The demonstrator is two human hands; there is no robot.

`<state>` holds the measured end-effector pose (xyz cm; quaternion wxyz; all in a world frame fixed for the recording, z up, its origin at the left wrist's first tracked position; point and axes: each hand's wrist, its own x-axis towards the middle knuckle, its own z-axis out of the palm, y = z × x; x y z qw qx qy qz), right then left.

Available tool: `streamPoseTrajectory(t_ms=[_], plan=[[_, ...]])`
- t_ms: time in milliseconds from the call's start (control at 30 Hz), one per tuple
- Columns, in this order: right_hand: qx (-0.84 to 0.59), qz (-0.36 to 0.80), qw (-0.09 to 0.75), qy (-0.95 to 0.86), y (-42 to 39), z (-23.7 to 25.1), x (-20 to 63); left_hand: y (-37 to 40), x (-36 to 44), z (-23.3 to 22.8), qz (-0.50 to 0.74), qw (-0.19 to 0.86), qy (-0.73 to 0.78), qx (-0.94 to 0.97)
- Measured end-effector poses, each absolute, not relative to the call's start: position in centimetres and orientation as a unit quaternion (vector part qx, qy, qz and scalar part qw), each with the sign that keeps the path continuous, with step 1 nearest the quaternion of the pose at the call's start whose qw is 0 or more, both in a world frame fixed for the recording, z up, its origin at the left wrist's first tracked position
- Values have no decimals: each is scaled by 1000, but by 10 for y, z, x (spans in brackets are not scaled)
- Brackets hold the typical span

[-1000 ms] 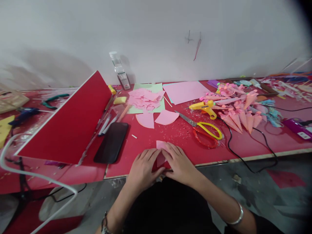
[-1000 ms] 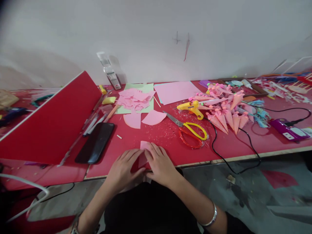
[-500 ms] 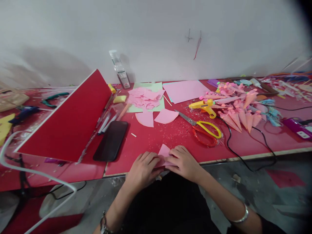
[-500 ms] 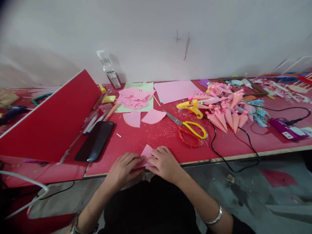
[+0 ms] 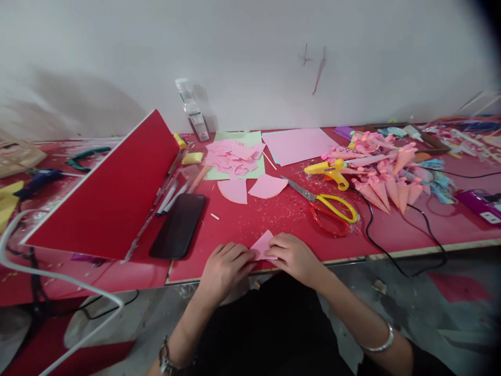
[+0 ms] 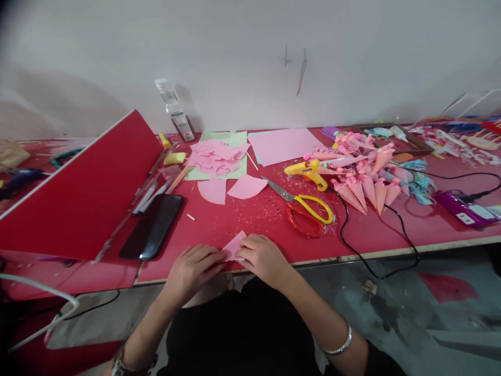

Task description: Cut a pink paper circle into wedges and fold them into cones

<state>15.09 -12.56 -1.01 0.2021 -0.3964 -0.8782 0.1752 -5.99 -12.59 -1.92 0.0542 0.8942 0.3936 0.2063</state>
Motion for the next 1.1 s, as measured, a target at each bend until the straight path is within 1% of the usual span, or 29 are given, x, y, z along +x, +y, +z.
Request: streamPoseTrajectory(t_ms=[100, 233, 467, 733, 1100], plan=[[-431, 193, 217, -854, -125, -9, 146, -125, -58, -22, 228, 63, 415, 878], [-477, 184, 232, -828, -123, -11, 141, -123, -56, -22, 233, 86, 444, 861], [-529, 141, 191, -815, -120, -15, 137, -122, -53, -18, 214, 105, 483, 842], [-560, 93, 167, -806, -119, -14, 132, -122, -51, -15, 180, 110, 520, 828], [-589, 76, 163, -788, -120, -15, 125, -121, -62, -18, 171, 128, 522, 826]])
